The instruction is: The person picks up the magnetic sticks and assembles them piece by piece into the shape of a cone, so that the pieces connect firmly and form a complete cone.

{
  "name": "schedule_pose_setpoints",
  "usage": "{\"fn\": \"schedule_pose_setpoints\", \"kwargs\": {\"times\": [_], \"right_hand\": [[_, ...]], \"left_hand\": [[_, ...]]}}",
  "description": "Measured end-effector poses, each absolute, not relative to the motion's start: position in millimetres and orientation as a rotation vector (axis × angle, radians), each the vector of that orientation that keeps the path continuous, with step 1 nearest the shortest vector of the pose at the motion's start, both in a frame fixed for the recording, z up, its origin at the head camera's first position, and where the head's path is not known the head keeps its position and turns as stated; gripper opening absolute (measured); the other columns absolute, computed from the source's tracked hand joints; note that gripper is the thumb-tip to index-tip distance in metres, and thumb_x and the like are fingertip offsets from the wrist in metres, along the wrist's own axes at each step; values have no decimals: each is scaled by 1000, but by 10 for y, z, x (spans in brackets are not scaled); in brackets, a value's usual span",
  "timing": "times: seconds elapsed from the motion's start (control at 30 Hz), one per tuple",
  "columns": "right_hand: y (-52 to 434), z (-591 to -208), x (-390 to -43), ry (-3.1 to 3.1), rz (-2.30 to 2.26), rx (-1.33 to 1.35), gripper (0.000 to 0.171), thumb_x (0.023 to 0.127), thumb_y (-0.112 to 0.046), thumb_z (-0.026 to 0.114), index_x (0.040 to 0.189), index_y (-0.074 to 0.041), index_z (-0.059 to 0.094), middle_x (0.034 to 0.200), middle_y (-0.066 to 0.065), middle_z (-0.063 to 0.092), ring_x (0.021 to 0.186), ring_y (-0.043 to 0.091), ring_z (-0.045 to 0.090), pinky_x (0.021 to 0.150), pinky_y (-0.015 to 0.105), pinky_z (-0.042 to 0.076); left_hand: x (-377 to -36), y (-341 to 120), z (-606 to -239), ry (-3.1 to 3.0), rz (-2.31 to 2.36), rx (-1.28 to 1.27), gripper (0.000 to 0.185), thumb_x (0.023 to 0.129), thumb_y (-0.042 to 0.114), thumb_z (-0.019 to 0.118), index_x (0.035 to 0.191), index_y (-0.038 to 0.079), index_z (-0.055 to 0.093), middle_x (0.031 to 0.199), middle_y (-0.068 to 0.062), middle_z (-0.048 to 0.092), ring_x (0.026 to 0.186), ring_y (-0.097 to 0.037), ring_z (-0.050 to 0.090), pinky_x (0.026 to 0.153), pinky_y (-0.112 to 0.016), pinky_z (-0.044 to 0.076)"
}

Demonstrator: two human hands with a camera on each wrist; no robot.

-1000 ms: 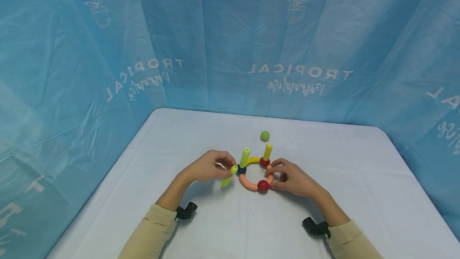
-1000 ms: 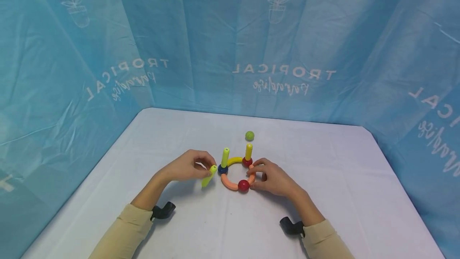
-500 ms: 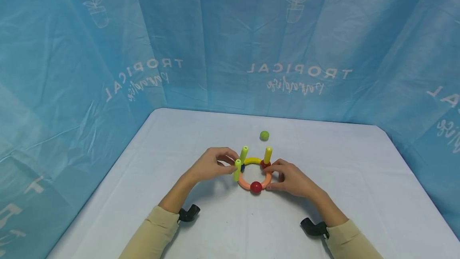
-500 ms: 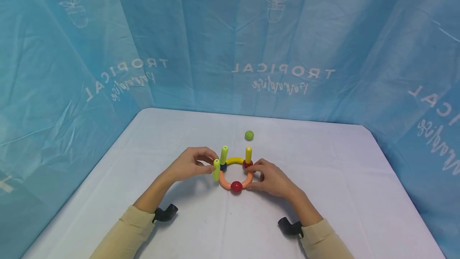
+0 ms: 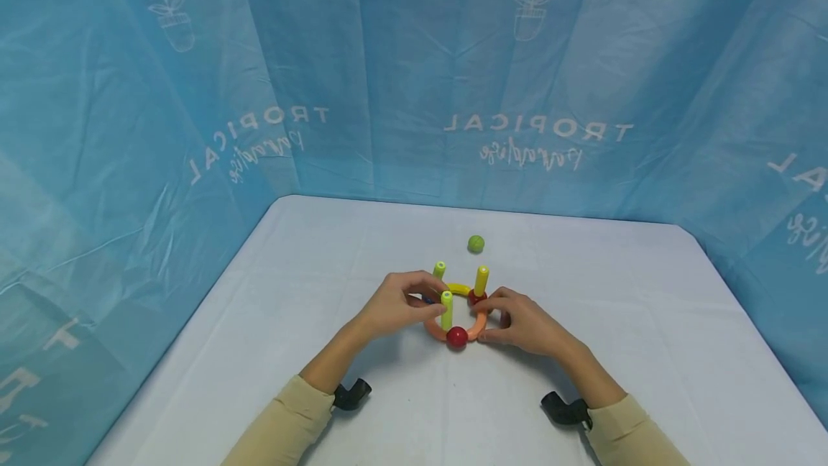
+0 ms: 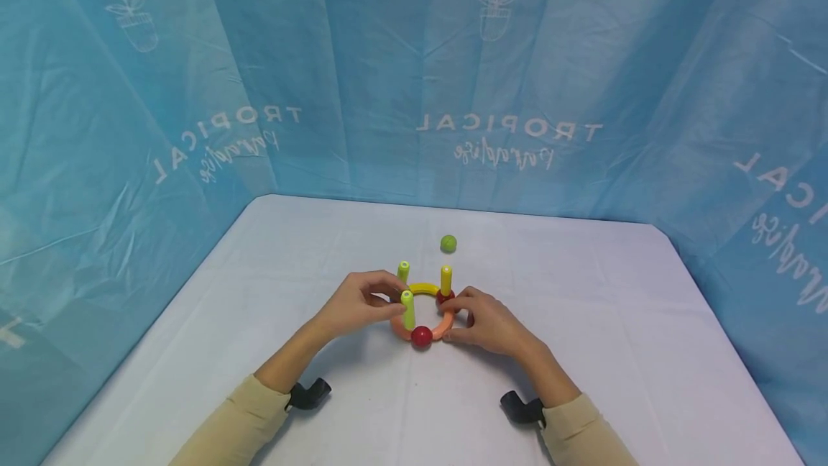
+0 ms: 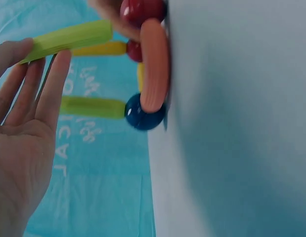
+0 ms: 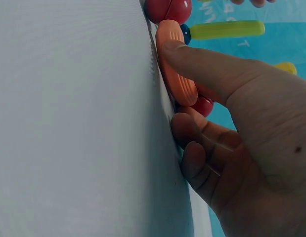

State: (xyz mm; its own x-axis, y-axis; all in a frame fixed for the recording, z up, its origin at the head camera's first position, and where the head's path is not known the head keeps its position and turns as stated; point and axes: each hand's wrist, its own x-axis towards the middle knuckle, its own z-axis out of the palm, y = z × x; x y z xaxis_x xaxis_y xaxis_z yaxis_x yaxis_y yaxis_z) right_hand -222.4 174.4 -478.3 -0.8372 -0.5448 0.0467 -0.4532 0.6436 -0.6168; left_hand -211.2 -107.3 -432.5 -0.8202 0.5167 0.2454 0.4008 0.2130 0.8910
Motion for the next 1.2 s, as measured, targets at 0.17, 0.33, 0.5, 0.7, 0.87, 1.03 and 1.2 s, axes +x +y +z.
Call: {"fn": "schedule_pose_setpoints", "kwargs": {"times": [0.17, 0.33, 0.5, 0.7, 0.87, 1.03, 1.2], "right_hand": [[1749, -4788, -2225, 2712, -975, -853, 45, 76, -43, 80, 117, -28, 68, 101, -9, 55, 73, 12, 52, 62, 28, 48], [1755, -4798, -2220, 2715, -970, -863, 45, 76, -46, 79, 116, -29, 68, 100, -7, 56, 71, 12, 51, 60, 28, 46], [1758, -4805, -2223, 2727, -960, -828, 45, 74, -50, 79, 114, -33, 67, 99, -10, 55, 71, 12, 52, 61, 29, 47], [1757, -4817, -2230, 2727, -959, -828, 46, 73, -53, 78, 114, -34, 67, 100, -11, 55, 71, 11, 52, 61, 29, 47], [1757, -4826, -2234, 2729, -951, -831, 46, 74, -53, 77, 114, -35, 67, 99, -11, 54, 71, 11, 52, 61, 29, 47], [1759, -4830, -2237, 2728, -946, -832, 45, 73, -54, 77, 113, -35, 67, 99, -12, 54, 72, 11, 52, 62, 29, 47], [1757, -4828, -2239, 2725, -951, -829, 45, 73, -53, 78, 113, -35, 67, 99, -12, 54, 72, 11, 52, 62, 29, 47]], "left_hand": [[-2056, -961, -4348, 2356, 1715, 966, 24, 84, 20, 76, 107, 21, 69, 102, 6, 67, 91, -16, 65, 77, -33, 54], [-1995, -873, -4355, 2348, 1736, 978, 25, 84, 13, 76, 107, 18, 70, 102, 6, 67, 91, -13, 65, 76, -34, 55], [-1920, -807, -4294, 2282, 1768, 997, 25, 84, 4, 74, 108, 8, 69, 103, -2, 67, 92, -20, 67, 76, -38, 55], [-1954, -811, -4355, 2272, 1774, 1007, 25, 84, 5, 74, 108, 11, 69, 101, -1, 68, 91, -25, 67, 74, -35, 55], [-2005, -825, -4436, 2276, 1764, 1035, 25, 85, 13, 75, 109, 18, 69, 101, 3, 68, 90, -24, 67, 73, -35, 56], [-2005, -844, -4430, 2286, 1753, 1058, 27, 84, 16, 76, 110, 20, 68, 102, 3, 67, 90, -19, 67, 73, -38, 56], [-1998, -843, -4422, 2298, 1716, 1039, 30, 82, 18, 78, 110, 21, 68, 101, 1, 66, 87, -20, 67, 72, -39, 56]]}}
